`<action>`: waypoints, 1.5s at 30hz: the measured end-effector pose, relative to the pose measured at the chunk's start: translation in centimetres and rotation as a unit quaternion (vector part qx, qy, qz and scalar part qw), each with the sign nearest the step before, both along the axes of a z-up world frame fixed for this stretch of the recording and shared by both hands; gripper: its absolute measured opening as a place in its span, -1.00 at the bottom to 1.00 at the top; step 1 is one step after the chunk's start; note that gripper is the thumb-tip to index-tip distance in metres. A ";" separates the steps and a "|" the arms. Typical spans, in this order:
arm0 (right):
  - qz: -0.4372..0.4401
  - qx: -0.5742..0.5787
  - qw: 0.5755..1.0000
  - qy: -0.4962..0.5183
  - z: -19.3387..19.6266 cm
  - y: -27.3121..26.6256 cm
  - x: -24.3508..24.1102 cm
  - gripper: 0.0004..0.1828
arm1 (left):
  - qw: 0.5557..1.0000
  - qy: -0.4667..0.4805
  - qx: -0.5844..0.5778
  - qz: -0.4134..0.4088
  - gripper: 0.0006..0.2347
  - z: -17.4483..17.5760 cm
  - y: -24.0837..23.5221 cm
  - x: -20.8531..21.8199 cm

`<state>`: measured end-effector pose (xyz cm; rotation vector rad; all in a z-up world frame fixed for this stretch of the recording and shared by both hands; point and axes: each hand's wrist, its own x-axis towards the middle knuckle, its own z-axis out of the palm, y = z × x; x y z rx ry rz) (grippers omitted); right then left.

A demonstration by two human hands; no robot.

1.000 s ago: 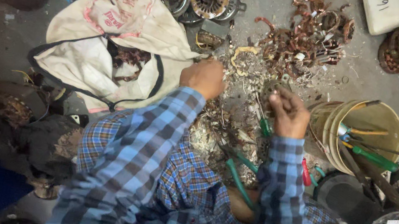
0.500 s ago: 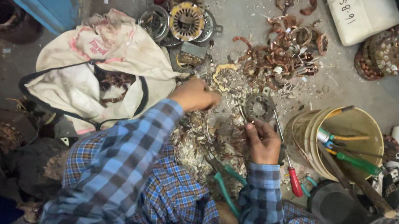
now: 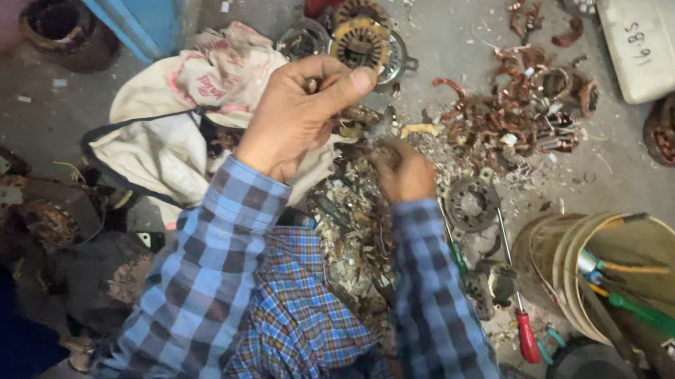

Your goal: The person disassembles small motor parts and sorts through copper wire and metal scraps on the floor, using pliers to pull pieces apart and placing components into a white bag.

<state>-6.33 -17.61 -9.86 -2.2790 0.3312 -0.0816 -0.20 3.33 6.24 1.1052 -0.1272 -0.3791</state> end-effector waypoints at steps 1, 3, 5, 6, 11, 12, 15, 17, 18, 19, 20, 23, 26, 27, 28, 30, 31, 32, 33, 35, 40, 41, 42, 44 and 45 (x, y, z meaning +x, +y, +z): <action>0.031 -0.036 0.999 0.013 -0.6 0.7 1.1 -0.72 | 0.999 -0.027 0.012 0.026 -0.77 0.0 0.0 0.3; 0.090 -0.099 0.990 0.033 -1.6 1.3 2.1 -0.71 | 0.993 -0.081 0.032 0.075 -0.77 0.2 -0.2 0.8; 0.178 -0.124 0.973 0.080 -2.5 1.2 1.0 -0.70 | 0.990 -0.071 0.026 0.120 -0.75 0.3 -0.1 1.0; 0.223 -0.133 0.960 0.102 -2.8 0.9 0.5 -0.69 | 0.987 -0.067 0.022 0.144 -0.74 0.4 0.0 1.1; 0.057 -0.008 0.997 0.050 -2.3 -3.3 1.0 -0.68 | 0.977 0.106 -0.090 0.160 -0.68 0.4 0.1 0.5; 0.016 -0.047 0.998 0.024 -2.1 -3.8 2.3 -0.69 | 0.973 0.120 -0.126 0.155 -0.68 0.5 0.0 0.5; -0.066 -0.118 0.991 -0.009 -1.3 -4.5 6.6 -0.65 | 0.943 0.202 -0.233 0.126 -0.69 0.6 -0.7 0.8; -0.062 -0.105 0.992 0.032 -1.6 -3.8 9.0 -0.53 | 0.919 0.243 -0.282 0.131 -0.76 0.5 -1.1 1.0; -0.044 -0.139 0.989 0.034 -1.8 -3.8 9.8 -0.57 | 0.905 0.264 -0.306 0.136 -0.79 0.3 -1.1 1.1; -0.025 -0.173 0.984 0.035 -2.0 -3.5 10.7 -0.61 | 0.909 0.259 -0.302 0.126 -0.78 0.2 -1.2 1.2; -0.005 -0.206 0.978 0.038 -2.3 -3.2 11.3 -0.62 | 0.913 0.254 -0.298 0.119 -0.76 0.1 -1.1 1.3; 0.002 -0.254 0.966 0.038 -2.3 -3.0 11.6 -0.65 | 0.931 0.220 -0.262 0.126 -0.75 -0.4 -1.1 1.4; 0.006 -0.292 0.955 0.060 -1.6 -3.5 9.9 -0.73 | 0.941 0.208 -0.220 0.155 -0.76 -1.3 -1.4 1.4; 0.004 -0.286 0.956 0.062 -1.2 -3.7 9.3 -0.75 | 0.942 0.207 -0.206 0.166 -0.76 -1.5 -1.6 1.4; 0.005 -0.282 0.957 0.063 -0.8 -3.9 8.9 -0.76 | 0.943 0.204 -0.204 0.166 -0.76 -1.7 -1.7 1.4; 0.012 -0.282 0.958 0.054 -0.4 -4.1 8.1 -0.78 | 0.944 0.201 -0.200 0.168 -0.75 -2.2 -1.7 1.2; 0.020 -0.286 0.957 0.044 -0.3 -4.4 7.9 -0.79 | 0.944 0.199 -0.202 0.168 -0.78 -2.3 -1.8 1.1; 0.025 -0.290 0.956 0.034 -0.5 -4.7 7.5 -0.80 | 0.945 0.197 -0.202 0.166 -0.80 -2.5 -2.0 1.0; 0.049 -0.277 0.960 0.010 -0.7 -5.1 7.3 -0.82 | 0.946 0.195 -0.202 0.163 -0.82 -2.5 -2.2 0.9; 0.093 -0.251 0.962 -0.046 -1.2 -6.2 7.9 -0.86 | 0.941 0.204 -0.210 0.169 -0.83 -2.4 -2.8 1.1; 0.120 -0.275 0.954 -0.005 -2.1 -7.1 8.2 -0.85 | 0.946 0.218 -0.203 0.129 -0.82 -4.0 -3.4 1.0; 0.106 -0.276 0.955 -0.008 -1.7 -7.1 7.8 -0.86 | 0.947 0.219 -0.196 0.127 -0.80 -4.6 -3.7 0.9; 0.070 -0.243 0.966 -0.059 -0.8 -7.1 7.2 -0.79 | 0.949 0.221 -0.189 0.122 -0.75 -5.3 -4.2 0.9; -0.003 -0.174 0.971 -0.163 1.6 -6.7 6.2 -0.63 | 0.959 0.226 -0.124 0.122 -0.70 -6.6 -5.0 0.6; -0.019 -0.082 0.984 -0.156 3.2 -6.2 5.3 -0.64 | 0.962 0.228 -0.091 0.122 -0.67 -7.2 -5.5 0.4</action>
